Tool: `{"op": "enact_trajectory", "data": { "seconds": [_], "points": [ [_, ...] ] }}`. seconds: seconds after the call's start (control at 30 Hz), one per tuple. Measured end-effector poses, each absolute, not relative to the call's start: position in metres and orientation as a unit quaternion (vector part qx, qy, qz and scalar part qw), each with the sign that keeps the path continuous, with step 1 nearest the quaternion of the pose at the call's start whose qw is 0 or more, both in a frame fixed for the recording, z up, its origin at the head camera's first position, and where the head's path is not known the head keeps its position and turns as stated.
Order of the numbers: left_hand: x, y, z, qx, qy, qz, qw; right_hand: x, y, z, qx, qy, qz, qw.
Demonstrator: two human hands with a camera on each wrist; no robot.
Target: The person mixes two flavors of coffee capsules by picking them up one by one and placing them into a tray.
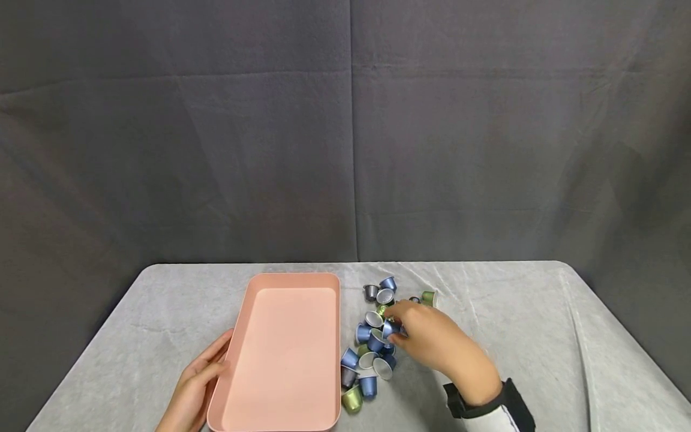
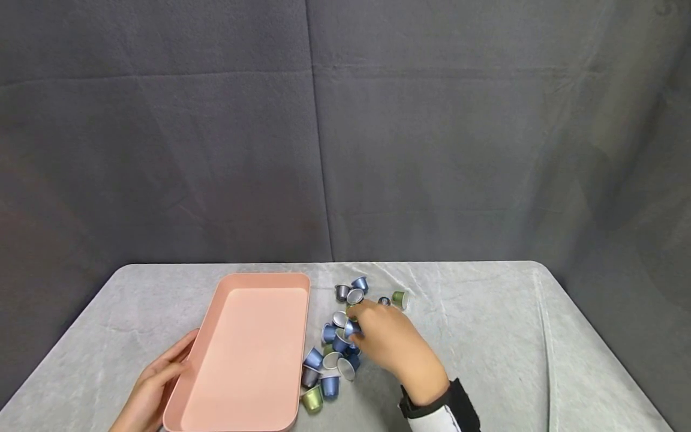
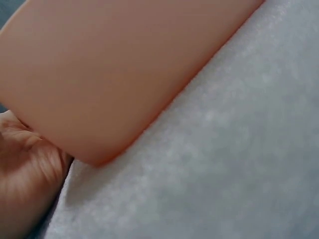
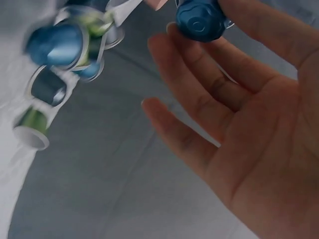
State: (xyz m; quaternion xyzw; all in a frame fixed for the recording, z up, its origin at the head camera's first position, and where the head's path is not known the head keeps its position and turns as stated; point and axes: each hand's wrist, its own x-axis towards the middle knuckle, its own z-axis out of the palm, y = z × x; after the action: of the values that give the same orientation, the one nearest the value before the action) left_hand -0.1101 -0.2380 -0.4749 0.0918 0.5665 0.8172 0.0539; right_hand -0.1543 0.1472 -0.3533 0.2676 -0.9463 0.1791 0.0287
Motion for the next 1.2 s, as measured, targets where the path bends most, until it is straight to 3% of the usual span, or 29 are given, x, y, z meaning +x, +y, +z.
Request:
{"op": "enact_trajectory", "data": {
  "seconds": [0.33,0.73,0.97,1.2],
  "points": [
    [-0.109,-0.238,-0.473,0.101,0.567,0.817,0.047,-0.136,0.116,-0.355,0.371,-0.915,0.116,0.104],
    [-0.109,-0.237,-0.474,0.074,0.573,0.815,0.045,-0.118,0.087,-0.364,0.423,-0.895,0.091,0.105],
    [-0.110,-0.235,-0.472,0.048,0.594,0.802,0.045,-0.109,0.073,-0.376,0.470,-0.866,0.084,0.149],
    [-0.110,-0.235,-0.474,0.060,0.583,0.809,0.042,-0.106,0.064,-0.386,0.475,-0.870,0.102,0.083]
  ]
}}
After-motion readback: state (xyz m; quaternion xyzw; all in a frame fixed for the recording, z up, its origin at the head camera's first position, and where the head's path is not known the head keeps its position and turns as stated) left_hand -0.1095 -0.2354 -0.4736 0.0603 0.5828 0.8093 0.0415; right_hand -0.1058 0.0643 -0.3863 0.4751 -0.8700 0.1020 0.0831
